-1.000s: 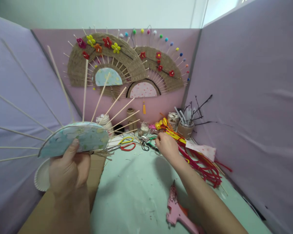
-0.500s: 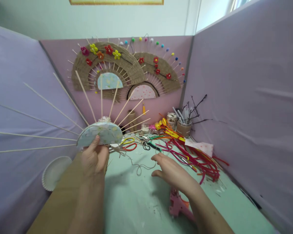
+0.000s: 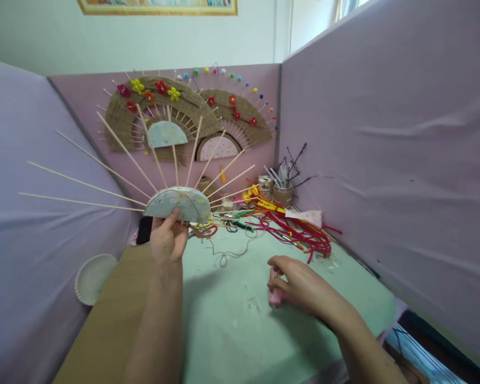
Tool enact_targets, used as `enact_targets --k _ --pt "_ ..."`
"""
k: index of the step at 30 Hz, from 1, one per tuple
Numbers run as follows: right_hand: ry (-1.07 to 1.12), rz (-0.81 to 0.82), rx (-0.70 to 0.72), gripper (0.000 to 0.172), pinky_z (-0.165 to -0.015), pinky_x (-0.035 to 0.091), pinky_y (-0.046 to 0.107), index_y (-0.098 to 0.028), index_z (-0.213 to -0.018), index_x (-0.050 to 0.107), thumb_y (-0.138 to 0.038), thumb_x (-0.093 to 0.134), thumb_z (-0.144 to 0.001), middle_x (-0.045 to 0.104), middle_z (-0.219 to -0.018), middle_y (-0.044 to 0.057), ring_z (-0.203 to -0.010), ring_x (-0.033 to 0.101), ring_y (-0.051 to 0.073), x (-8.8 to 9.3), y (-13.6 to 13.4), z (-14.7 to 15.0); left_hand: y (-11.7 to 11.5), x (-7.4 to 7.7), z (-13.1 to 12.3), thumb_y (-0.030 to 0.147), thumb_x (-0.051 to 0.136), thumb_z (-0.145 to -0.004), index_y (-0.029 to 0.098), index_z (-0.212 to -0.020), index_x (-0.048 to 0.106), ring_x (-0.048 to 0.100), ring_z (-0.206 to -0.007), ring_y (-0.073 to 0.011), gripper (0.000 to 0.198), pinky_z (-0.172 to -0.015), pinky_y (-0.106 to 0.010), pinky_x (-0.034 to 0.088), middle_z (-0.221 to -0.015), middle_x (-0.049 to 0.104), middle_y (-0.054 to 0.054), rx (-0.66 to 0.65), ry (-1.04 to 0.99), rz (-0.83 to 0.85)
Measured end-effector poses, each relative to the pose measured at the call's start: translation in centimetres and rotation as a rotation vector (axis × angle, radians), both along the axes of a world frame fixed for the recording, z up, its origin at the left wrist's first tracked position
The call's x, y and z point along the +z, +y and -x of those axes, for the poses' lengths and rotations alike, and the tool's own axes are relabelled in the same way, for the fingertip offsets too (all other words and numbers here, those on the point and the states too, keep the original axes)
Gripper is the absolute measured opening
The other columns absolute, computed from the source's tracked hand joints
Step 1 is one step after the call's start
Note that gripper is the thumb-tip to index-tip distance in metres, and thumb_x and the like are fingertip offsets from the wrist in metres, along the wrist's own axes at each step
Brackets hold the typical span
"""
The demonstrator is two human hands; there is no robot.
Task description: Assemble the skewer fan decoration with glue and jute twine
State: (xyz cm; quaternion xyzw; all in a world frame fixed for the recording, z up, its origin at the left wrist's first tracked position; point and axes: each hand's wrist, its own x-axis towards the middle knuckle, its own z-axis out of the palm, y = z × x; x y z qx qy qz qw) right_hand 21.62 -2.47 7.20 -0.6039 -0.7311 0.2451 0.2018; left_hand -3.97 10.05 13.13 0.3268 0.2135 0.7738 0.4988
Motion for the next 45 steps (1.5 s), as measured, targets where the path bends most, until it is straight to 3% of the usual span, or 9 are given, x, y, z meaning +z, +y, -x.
enact_targets --k 5,11,15,20,24,27,33,40,45 --pt "-0.198 0.065 -0.186 0.045 -0.097 0.046 0.042 -0.015 -0.120 0.064 -0.026 0.066 -0.077 0.065 -0.127 0.019 -0.116 0.062 0.033 -0.6 -2.2 -3.5 -0.5 0.2 -0.9 0.017 0.085 -0.059 0.026 -0.092 0.067 0.067 -0.098 -0.0159 0.038 -0.086 -0.030 0.052 -0.108 0.072 0.000 0.125 0.000 -0.091" --pt "-0.225 0.028 -0.226 0.046 -0.093 0.049 0.044 -0.011 -0.113 0.067 -0.020 0.074 -0.069 0.069 -0.117 0.022 -0.112 0.063 0.037 -1.2 -2.7 -4.2 -1.1 0.7 -0.4 0.016 0.080 -0.067 0.028 -0.094 0.065 0.063 -0.114 -0.0189 0.033 -0.094 -0.033 0.051 -0.116 0.070 0.001 0.193 -0.047 -0.106" --pt "-0.178 -0.030 -0.208 0.034 -0.085 0.052 0.043 -0.013 -0.097 0.071 -0.021 0.078 -0.065 0.072 -0.104 0.019 -0.101 0.067 0.037 -1.7 -2.8 -2.9 -0.8 0.6 0.2 0.019 0.078 -0.071 0.030 -0.087 0.065 0.064 -0.110 -0.0209 0.023 -0.089 -0.040 0.053 -0.106 0.073 0.002 0.042 -0.085 0.062" --pt "0.002 -0.219 -0.157 0.038 -0.100 0.044 0.041 -0.019 -0.121 0.061 -0.031 0.064 -0.085 0.064 -0.127 0.013 -0.118 0.059 0.027 -0.5 -1.7 0.3 -1.6 0.5 -1.7 0.024 0.078 -0.075 0.034 -0.091 0.064 0.065 -0.106 -0.0196 0.024 -0.086 -0.040 0.052 -0.104 0.073 0.005 -0.092 -0.047 0.083" --pt "0.589 -0.398 -0.247 0.049 -0.108 0.037 0.044 -0.022 -0.123 0.058 -0.040 0.070 -0.079 0.061 -0.131 0.010 -0.124 0.054 0.025 1.0 0.6 3.2 -3.3 0.4 -4.4 0.021 0.075 -0.076 0.031 -0.093 0.065 0.066 -0.098 -0.0180 0.023 -0.079 -0.035 0.053 -0.109 0.073 0.002 -0.245 -0.023 0.115" --pt "0.889 -0.345 -0.294 0.049 -0.104 0.039 0.043 -0.019 -0.113 0.063 -0.049 0.072 -0.074 0.067 -0.122 0.011 -0.116 0.059 0.025 1.5 2.1 5.1 -4.2 0.4 -5.8 0.018 0.076 -0.074 0.029 -0.095 0.066 0.067 -0.092 -0.0172 0.025 -0.075 -0.032 0.052 -0.110 0.073 0.000 -0.311 -0.060 0.133" --pt "1.134 -0.254 -0.294 0.050 -0.082 0.046 0.036 -0.022 -0.112 0.063 -0.062 0.055 -0.083 0.073 -0.111 0.010 -0.109 0.065 0.026 1.3 3.3 6.8 -4.4 0.9 -5.4 0.017 0.081 -0.067 0.028 -0.098 0.067 0.067 -0.091 -0.0163 0.036 -0.075 -0.029 0.052 -0.107 0.073 -0.001 -0.396 0.013 0.097" --pt "1.173 -0.264 -0.335 0.050 -0.082 0.042 0.034 -0.022 -0.103 0.063 -0.066 0.054 -0.081 0.071 -0.112 0.009 -0.107 0.064 0.025 0.4 3.7 6.4 -3.6 0.0 -3.7 0.024 0.080 -0.071 0.020 -0.104 0.066 0.070 -0.074 -0.0188 0.035 -0.068 -0.033 0.058 -0.094 0.074 -0.006 -0.723 0.333 0.193" --pt "0.903 -0.195 -0.263 0.058 -0.085 0.044 0.035 -0.020 -0.116 0.062 -0.067 0.047 -0.085 0.073 -0.104 0.008 -0.102 0.065 0.023 -0.3 2.3 4.2 -3.1 -0.1 -3.2 0.025 0.080 -0.072 0.016 -0.096 0.065 0.073 -0.068 -0.0191 0.030 -0.061 -0.027 0.058 -0.083 0.075 -0.005 -0.694 0.386 0.172"
